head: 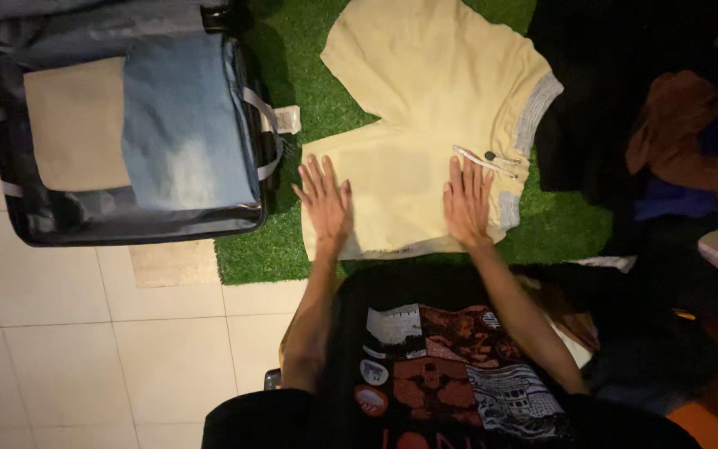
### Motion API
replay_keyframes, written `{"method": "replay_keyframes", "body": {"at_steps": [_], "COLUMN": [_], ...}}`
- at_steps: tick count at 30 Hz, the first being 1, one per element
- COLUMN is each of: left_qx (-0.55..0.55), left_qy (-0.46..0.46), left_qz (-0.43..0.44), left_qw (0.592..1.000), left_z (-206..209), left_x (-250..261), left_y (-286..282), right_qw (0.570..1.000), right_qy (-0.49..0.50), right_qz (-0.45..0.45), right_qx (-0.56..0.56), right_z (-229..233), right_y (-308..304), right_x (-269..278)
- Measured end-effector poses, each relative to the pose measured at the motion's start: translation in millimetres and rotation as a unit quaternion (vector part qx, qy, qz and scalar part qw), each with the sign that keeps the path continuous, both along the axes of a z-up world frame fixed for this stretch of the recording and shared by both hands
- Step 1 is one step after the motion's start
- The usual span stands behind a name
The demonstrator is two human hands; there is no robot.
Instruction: The person folds a shirt and a pair of jeans, places them into a suitcase, then spreads out a pair of shorts and folds them.
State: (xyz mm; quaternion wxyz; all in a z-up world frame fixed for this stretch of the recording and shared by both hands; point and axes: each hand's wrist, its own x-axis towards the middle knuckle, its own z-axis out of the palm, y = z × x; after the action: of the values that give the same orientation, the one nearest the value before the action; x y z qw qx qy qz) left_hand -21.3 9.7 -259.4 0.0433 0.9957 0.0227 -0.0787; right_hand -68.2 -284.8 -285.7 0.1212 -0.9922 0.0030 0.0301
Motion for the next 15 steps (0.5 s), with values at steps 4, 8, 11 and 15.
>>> {"method": "replay_keyframes", "body": {"at_steps": [4, 8, 11, 15], "left_qx": [-0.172, -0.126, -0.085, -0.084], "left_qy": [-0.049, -0.017, 0.032, -0.024], "left_qz": [-0.115, -0.21, -0.161, -0.1], "left_qw": [0.977, 0.969, 0.983, 0.991], "left_z": [-1.1, -4.3, 0.2, 8.1], "left_x": [-13.1, -17.2, -13.6, -24.3], "left_y": [-62.6, -72.9, -33.3, 4.7], "right_qw": [0.996, 0.989, 0.993, 0.991], "right_qy": [-0.004, -0.009, -0.031, -0.061], "right_qz": [0.075, 0.142, 0.096, 0.04], "right_qx": [-0.053, -0.028, 0.068, 0.111], "right_z": [-20.0, -9.3, 18.4, 38.8], "right_y": [35.0, 50.2, 18.1, -7.6], "right_x": [-2.4, 5.7, -4.6, -5.6]}}
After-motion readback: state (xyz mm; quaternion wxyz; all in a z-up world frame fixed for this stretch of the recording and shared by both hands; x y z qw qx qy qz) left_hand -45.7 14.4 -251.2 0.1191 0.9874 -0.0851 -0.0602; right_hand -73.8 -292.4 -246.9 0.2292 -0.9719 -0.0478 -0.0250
